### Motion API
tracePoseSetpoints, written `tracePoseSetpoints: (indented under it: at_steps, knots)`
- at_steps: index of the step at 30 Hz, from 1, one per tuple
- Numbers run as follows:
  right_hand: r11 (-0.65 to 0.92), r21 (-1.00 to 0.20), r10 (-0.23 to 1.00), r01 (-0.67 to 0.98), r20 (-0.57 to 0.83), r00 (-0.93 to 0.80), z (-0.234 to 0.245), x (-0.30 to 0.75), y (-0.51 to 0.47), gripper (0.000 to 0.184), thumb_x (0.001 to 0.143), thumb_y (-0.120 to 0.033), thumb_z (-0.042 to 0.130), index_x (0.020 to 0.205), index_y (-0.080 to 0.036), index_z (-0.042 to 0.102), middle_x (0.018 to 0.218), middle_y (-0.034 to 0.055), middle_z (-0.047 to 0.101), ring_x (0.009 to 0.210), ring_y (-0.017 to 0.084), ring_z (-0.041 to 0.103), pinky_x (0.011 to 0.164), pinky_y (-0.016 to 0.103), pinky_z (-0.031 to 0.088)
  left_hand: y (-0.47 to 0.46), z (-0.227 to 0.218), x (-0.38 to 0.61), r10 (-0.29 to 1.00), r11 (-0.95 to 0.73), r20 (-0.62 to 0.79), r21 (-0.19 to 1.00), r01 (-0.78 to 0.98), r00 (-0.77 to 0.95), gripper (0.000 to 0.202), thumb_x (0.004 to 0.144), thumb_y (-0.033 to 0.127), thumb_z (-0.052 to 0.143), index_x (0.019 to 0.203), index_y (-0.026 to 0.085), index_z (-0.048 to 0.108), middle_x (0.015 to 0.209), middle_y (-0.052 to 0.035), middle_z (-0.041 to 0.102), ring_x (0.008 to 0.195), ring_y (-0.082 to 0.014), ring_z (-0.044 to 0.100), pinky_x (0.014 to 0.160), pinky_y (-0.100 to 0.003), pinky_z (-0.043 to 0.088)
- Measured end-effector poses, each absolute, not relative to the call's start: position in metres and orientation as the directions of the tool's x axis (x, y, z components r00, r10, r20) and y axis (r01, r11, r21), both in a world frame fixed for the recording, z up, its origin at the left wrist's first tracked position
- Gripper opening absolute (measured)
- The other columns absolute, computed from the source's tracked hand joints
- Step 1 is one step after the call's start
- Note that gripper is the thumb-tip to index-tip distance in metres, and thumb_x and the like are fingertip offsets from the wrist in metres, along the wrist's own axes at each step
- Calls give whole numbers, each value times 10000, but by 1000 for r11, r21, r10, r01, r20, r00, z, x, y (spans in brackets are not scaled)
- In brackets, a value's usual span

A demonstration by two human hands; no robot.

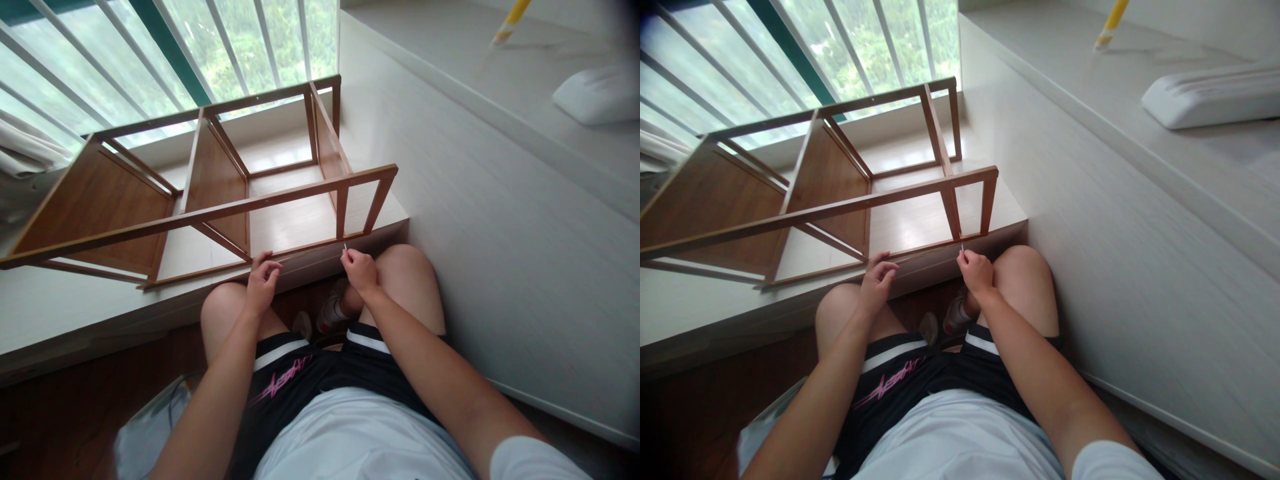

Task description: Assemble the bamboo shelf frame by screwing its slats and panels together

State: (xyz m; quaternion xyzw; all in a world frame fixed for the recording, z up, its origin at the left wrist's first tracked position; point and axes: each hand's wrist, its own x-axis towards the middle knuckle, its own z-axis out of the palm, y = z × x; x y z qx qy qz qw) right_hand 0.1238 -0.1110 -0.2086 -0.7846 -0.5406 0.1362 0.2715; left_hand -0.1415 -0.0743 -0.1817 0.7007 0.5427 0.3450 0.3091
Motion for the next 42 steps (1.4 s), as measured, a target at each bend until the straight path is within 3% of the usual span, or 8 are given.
tracePoseSetpoints:
  at_steps: [10,15,21,24,26,34,42]
  knots:
    - [-293,-531,931,795,31,364,-206,129,-108,381,944,-380,444,708,-180,666,700,108,681,623,188,566,583,303,220,-73,-184,-143,978,-196,123,809,554,167,137,845,256,548,835,198,672,1356,-61,496,999,-210,596,802,-346,518]
    - [-244,-614,949,751,7,314,-208,129,-106,431,968,-393,387,680,-188,633,687,79,671,612,169,548,588,292,267,-74,-184,-143,981,-178,108,824,537,161,150,851,279,542,841,196,667,1351,-61,492,820,-154,598,726,-325,534]
    - [-217,-719,949,660,4,316,-213,128,-107,483,978,-437,321,614,-202,535,620,48,606,565,157,475,588,296,270,-74,-185,-143,976,-207,134,822,531,173,143,846,255,541,830,198,671,1351,-64,491,916,-184,600,742,-329,529]
    - [-213,-770,948,601,-13,319,-214,130,-107,494,960,-474,341,557,-213,459,559,30,536,536,154,442,576,300,254,-74,-184,-143,980,-182,112,829,528,162,143,846,262,543,826,194,668,1354,-60,491,788,-144,591,709,-321,526]
    - [-201,-812,950,548,-25,311,-214,131,-106,503,950,-501,350,539,-219,421,533,16,491,520,148,420,566,298,252,-74,-183,-143,981,-180,110,830,529,160,139,846,262,547,826,196,668,1357,-54,490,727,-124,574,707,-323,522]
    - [-140,-975,959,171,-91,269,-224,122,-103,542,920,-618,337,540,-231,340,478,-28,382,448,109,352,482,262,283,-74,-184,-143,980,-189,120,821,539,162,133,845,247,555,830,196,677,1349,-59,494,781,-147,589,730,-334,519]
    - [-111,-972,951,-205,-164,261,-222,107,-103,499,901,-630,350,589,-245,294,449,-75,297,366,81,269,369,222,247,-73,-186,-144,980,-179,110,842,508,164,136,848,244,553,831,188,675,1352,-53,488,899,-175,601,733,-322,526]
